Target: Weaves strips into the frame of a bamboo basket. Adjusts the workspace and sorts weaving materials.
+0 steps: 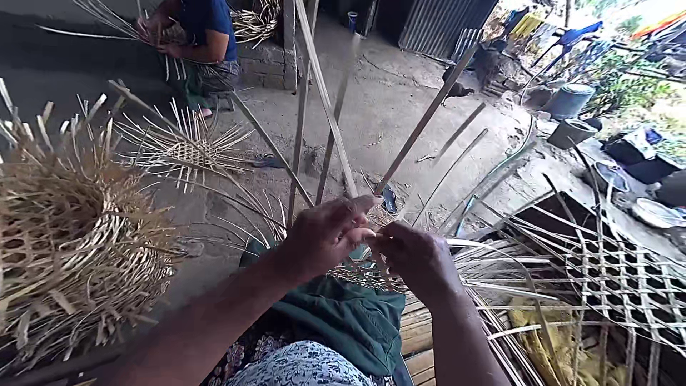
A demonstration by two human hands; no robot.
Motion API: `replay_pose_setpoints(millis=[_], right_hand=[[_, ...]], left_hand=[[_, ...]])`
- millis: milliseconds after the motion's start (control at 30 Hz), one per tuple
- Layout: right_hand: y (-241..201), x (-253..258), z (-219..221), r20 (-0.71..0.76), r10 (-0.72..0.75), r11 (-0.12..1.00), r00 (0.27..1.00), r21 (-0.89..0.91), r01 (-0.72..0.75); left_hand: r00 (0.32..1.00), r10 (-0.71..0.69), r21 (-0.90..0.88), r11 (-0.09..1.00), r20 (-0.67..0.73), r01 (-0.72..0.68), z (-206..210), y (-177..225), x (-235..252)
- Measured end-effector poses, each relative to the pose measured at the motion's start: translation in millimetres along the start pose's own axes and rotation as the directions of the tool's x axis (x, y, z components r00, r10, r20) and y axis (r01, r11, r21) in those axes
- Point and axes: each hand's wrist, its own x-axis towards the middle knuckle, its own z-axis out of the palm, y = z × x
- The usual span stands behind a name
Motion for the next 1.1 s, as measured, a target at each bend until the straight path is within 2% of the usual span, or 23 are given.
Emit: replay_pose_setpoints(millis=[33, 67, 133, 200, 267, 367, 433, 500, 567, 667, 733, 867, 933, 1100], right_hand=[[3, -1, 4, -0.042, -0.057, 0.997, 0.997, 0.052, 0.060], [7, -3, 7, -0.091, -0.086, 0.991, 0.992, 0.091, 0.095], [16, -9, 12, -0.187, -0.064, 0.987, 0.980, 0.132, 0.090], [25, -16, 16, -0.253, -0.001, 0.983, 0.967, 0.176, 0.047], [31, -22, 25, -0.254, 0.094, 0.949, 0.963, 0.316, -0.009], [32, -19, 32, -0.242, 0.201, 0.850, 0.949, 0.524, -0.046], [34, -13, 28, -0.153, 0.292, 0.784, 0.944, 0.604, -0.145], [33, -3, 19, 0.024, 0.364, 0.718, 0.931, 0.629, -0.297], [31, 6, 10, 0.209, 0.365, 0.661, 0.907, 0.628, -0.411], [28, 9, 3, 0.329, 0.237, 0.662, 0.914, 0.634, -0.400], [25, 7, 3, 0.338, 0.200, 0.654, 0.920, 0.652, -0.382], [24, 1, 12, 0.232, 0.259, 0.656, 0.938, 0.670, -0.347], [24, -1, 13, 0.205, 0.300, 0.614, 0.932, 0.706, -0.353], [34, 2, 5, 0.303, 0.346, 0.498, 0.888, 0.743, -0.448]], left_hand=[[0.993, 0.103, 0.147, 0.983, 0.065, -0.111, 1, 2, 5], [0.979, 0.140, 0.266, 0.948, 0.147, -0.175, 2, 0, 9], [0.957, 0.093, 0.415, 0.886, 0.275, -0.206, 0, -11, 18], [0.950, -0.017, 0.460, 0.878, 0.312, -0.136, -8, -20, 25], [0.951, -0.092, 0.401, 0.915, 0.295, -0.036, -15, -21, 26], [0.972, -0.088, 0.313, 0.950, 0.219, 0.016, -11, -15, 19], [0.974, -0.108, 0.266, 0.963, 0.197, 0.053, -12, -10, 14], [0.978, -0.087, 0.261, 0.965, 0.191, 0.035, -13, -9, 10], [0.976, -0.072, 0.268, 0.963, 0.205, 0.014, -16, -7, 5], [0.964, -0.089, 0.269, 0.963, 0.251, 0.019, -22, -9, 5], [0.957, -0.089, 0.267, 0.964, 0.276, 0.013, -21, -11, 4], [0.964, -0.031, 0.253, 0.967, 0.263, -0.038, -10, -5, 2], [0.969, -0.008, 0.231, 0.972, 0.248, -0.051, -5, -4, 4], [0.976, 0.054, 0.140, 0.987, 0.209, -0.084, 5, -10, 8]])
